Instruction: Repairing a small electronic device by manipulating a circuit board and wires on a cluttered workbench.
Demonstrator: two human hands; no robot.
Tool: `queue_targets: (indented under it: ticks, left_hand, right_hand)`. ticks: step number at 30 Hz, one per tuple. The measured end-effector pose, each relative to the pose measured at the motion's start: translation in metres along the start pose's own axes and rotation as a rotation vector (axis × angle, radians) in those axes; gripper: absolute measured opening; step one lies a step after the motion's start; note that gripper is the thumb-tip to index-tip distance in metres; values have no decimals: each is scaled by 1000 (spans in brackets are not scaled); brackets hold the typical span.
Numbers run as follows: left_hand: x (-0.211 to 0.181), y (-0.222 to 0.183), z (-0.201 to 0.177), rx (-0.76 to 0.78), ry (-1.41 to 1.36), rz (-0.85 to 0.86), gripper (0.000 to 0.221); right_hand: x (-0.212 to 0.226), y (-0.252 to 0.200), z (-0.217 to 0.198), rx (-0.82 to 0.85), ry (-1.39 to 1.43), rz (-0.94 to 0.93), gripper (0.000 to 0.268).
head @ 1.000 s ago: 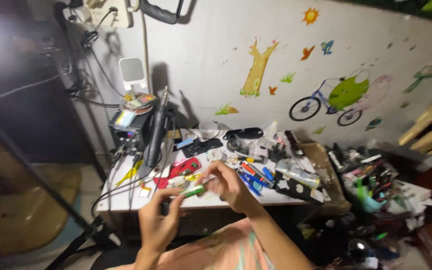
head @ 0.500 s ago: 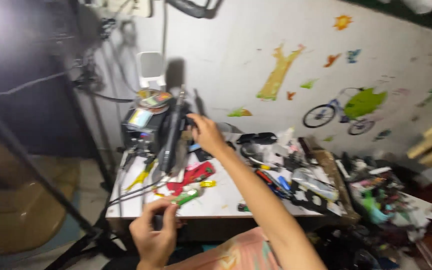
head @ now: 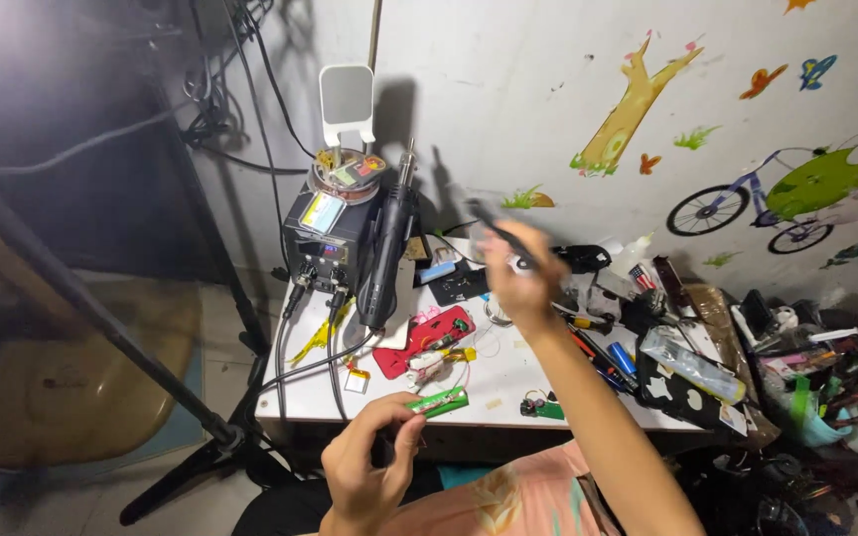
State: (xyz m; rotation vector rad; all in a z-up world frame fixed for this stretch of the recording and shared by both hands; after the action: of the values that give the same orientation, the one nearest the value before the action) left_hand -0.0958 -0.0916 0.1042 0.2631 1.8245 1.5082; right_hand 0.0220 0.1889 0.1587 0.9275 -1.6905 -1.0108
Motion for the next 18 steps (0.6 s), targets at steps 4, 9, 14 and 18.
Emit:
queue_targets:
  ticks: [4,9,14,18]
  left_hand:
    - [2,-5,12,44,38,21,8]
    - [8,-16,49,179,13,42,7]
    - [14,-27,97,370,3,50,6]
    - [29,-51,120,493,185,85,9]
  right_hand:
    - [-22,-36,-98,-60,344,474,12]
    - [-7,-97,-193,-175,555,810,65]
    - [-20,-161,-207,-86,554,762,52]
    - [-22,-154,-187,8,508,796,37]
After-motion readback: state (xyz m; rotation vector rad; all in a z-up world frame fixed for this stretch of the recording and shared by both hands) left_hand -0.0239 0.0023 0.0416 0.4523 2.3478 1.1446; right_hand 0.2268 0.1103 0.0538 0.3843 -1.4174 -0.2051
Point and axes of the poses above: each hand's wrist, its own y-axis towards the middle knuckle, its own z-axis out of the palm, x = y × z, the point moved 9 cm from there along y, towards the middle knuckle, and after that the axes turned 15 degrees about z, right-handed, at the moved point
